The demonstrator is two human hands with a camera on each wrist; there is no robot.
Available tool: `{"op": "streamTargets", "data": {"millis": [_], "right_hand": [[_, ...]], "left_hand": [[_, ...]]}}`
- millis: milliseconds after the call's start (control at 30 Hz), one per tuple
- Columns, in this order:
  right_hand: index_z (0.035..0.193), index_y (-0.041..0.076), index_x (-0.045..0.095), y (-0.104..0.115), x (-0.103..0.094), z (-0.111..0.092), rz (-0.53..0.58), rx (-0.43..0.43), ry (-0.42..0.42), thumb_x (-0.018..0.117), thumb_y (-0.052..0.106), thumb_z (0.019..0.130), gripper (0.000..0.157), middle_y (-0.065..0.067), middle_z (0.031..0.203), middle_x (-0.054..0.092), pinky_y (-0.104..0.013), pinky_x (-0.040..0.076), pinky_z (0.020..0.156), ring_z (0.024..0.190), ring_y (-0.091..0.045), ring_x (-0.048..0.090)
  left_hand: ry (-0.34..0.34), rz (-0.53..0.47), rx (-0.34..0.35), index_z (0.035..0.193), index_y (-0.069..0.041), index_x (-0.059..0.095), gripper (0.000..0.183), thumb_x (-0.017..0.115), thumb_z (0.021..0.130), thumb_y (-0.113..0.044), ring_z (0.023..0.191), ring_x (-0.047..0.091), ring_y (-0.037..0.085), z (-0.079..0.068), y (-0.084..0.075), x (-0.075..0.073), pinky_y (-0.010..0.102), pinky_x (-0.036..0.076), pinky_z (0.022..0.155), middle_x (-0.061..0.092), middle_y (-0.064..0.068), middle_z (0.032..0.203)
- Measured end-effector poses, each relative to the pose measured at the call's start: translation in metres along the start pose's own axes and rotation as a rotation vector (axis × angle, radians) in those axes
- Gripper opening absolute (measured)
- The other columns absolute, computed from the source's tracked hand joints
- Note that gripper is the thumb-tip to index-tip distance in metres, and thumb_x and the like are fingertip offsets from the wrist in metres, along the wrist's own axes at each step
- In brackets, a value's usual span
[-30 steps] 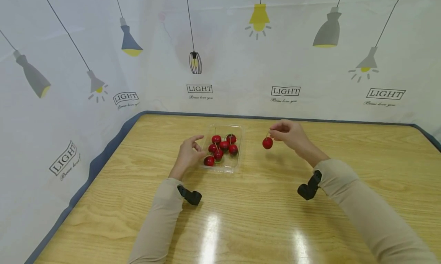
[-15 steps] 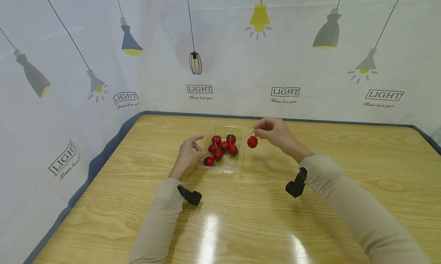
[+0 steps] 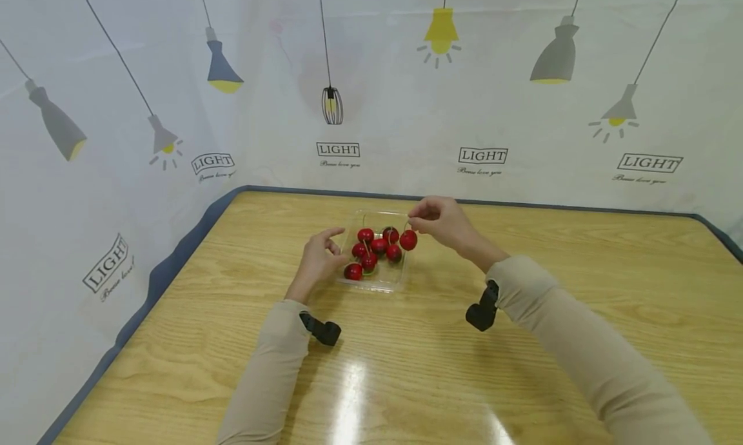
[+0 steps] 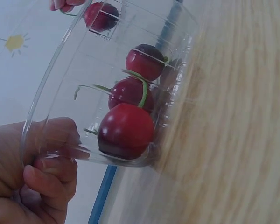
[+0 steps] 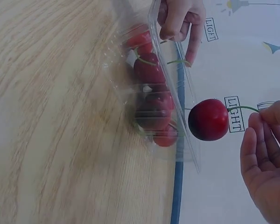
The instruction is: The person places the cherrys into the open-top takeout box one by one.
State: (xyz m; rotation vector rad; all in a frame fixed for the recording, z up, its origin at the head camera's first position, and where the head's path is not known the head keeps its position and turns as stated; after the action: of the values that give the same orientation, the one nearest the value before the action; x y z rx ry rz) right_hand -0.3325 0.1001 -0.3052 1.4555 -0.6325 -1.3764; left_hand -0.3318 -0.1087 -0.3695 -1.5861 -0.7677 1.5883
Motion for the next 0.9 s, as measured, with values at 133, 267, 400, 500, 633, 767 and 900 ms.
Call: {"op": "streamTargets", "data": {"millis": [133,267,400,500,633,767,900], "right_hand": [[0.092,-0.003,0.059,0.002,0.008,0.003,0.004,-0.003,0.007,0.058,0.008,0.083,0.013,-0.015,0.09,0.06,-0.029,0.047,0.07,0.082,-0.025,0.058],[0.09,-0.002,0.059,0.005,0.017,0.007,0.005,-0.01,0.005,0.059,0.007,0.083,0.012,-0.014,0.088,0.06,-0.036,0.047,0.071,0.081,-0.025,0.057],[0.088,-0.002,0.06,0.003,0.025,0.01,0.011,0.0,0.011,0.059,0.006,0.082,0.01,-0.012,0.084,0.06,-0.038,0.047,0.071,0.08,-0.029,0.058],[0.087,-0.002,0.06,0.002,0.03,0.013,0.014,0.003,0.018,0.059,0.006,0.082,0.009,-0.012,0.082,0.061,-0.036,0.047,0.069,0.078,-0.031,0.058],[0.087,-0.003,0.06,0.004,0.036,0.014,0.018,-0.014,0.028,0.059,0.006,0.082,0.01,-0.015,0.082,0.061,-0.031,0.047,0.064,0.075,-0.031,0.059],[0.087,-0.003,0.059,0.006,0.04,0.015,0.008,-0.026,0.036,0.059,0.005,0.082,0.01,-0.016,0.083,0.061,-0.029,0.047,0.063,0.074,-0.03,0.058],[0.086,-0.003,0.06,0.004,0.045,0.018,-0.02,-0.021,0.036,0.059,0.004,0.082,0.008,-0.013,0.082,0.061,-0.033,0.048,0.066,0.073,-0.026,0.058]], "left_hand": [[0.001,-0.004,-0.004,0.125,-0.002,0.048,0.058,0.063,0.07,0.005,0.051,0.04,0.011,0.0,0.0,0.0,0.023,0.034,0.051,0.047,0.002,0.062],[-0.001,-0.003,-0.003,0.125,-0.002,0.048,0.058,0.063,0.07,0.006,0.051,0.04,0.011,0.0,0.0,0.0,0.023,0.034,0.05,0.047,0.002,0.063],[-0.002,0.0,-0.008,0.125,-0.002,0.048,0.058,0.063,0.07,0.006,0.051,0.04,0.011,0.0,0.0,0.001,0.023,0.034,0.05,0.047,0.002,0.063],[-0.003,0.001,-0.008,0.125,-0.002,0.048,0.058,0.063,0.07,0.006,0.052,0.04,0.011,0.001,0.001,0.001,0.024,0.034,0.051,0.047,0.002,0.063],[-0.001,0.008,0.001,0.125,-0.002,0.047,0.058,0.063,0.07,0.006,0.052,0.04,0.011,0.002,0.001,0.001,0.024,0.034,0.052,0.047,0.002,0.063],[0.0,0.012,0.007,0.125,-0.001,0.048,0.057,0.063,0.07,0.006,0.052,0.04,0.011,0.002,0.001,0.001,0.024,0.034,0.052,0.047,0.002,0.062],[-0.003,0.012,0.012,0.125,0.0,0.048,0.057,0.063,0.07,0.006,0.052,0.04,0.011,0.002,0.001,0.001,0.024,0.035,0.052,0.047,0.002,0.062]]}}
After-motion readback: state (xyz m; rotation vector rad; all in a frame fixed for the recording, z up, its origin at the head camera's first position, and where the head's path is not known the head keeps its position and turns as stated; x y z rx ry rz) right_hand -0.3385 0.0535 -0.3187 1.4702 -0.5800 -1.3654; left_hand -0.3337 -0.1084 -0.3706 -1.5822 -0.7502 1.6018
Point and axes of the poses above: each hand's wrist, its own z-axis towards the middle knuckle, its own x-axis out of the palm, y = z × x, the point moved 9 cm from there along z, towards the middle knuckle
